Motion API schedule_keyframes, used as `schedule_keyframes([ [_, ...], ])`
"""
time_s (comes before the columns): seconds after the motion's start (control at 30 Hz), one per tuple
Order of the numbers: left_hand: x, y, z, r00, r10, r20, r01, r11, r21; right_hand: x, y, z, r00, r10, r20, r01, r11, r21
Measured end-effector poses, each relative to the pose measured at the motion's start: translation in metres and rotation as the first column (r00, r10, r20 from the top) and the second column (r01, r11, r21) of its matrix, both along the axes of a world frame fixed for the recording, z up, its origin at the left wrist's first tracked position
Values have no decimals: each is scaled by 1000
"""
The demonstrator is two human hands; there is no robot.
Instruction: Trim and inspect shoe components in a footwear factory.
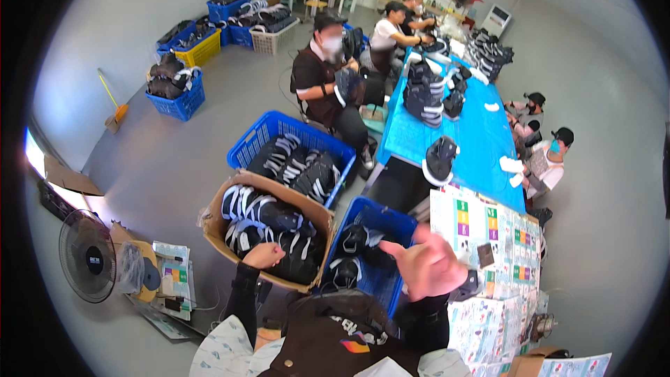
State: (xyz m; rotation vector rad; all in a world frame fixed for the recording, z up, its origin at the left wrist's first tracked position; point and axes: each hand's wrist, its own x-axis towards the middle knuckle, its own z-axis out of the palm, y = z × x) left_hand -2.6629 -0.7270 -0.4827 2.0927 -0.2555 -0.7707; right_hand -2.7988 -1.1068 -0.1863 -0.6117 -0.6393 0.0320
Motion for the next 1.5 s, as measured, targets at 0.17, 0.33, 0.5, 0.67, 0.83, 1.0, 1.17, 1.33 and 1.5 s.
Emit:
schedule_keyframes([
  [0.17,10,-26,12,992,-126,23,124,990,68,21,65,89,807,-49,588,503,576,-644],
  [0.33,21,-37,27,953,-219,211,217,976,33,34,80,112,60,-428,902,936,-291,-200],
  [0.5,8,-35,19,954,-260,151,255,965,54,72,56,85,651,-478,589,651,-48,-758],
  [0.67,7,-49,33,991,-124,43,131,960,-248,61,143,80,709,206,675,543,452,-708],
  [0.83,-28,-98,191,825,-271,-496,-476,141,-868,74,123,-2,237,-148,960,968,126,-219],
  [1.0,-21,-62,171,948,-97,-303,-278,213,-937,63,76,0,878,-121,462,460,474,-751],
  [1.17,-68,17,208,983,-36,182,185,194,-963,-4,18,-75,821,571,-25,-445,612,-654],
  [1.33,-94,40,134,988,130,-79,-134,499,-856,26,57,-58,881,436,-186,-402,479,-780],
  [1.5,-67,45,52,941,282,-190,-340,774,-534,115,165,28,454,-170,874,890,55,-452],
])
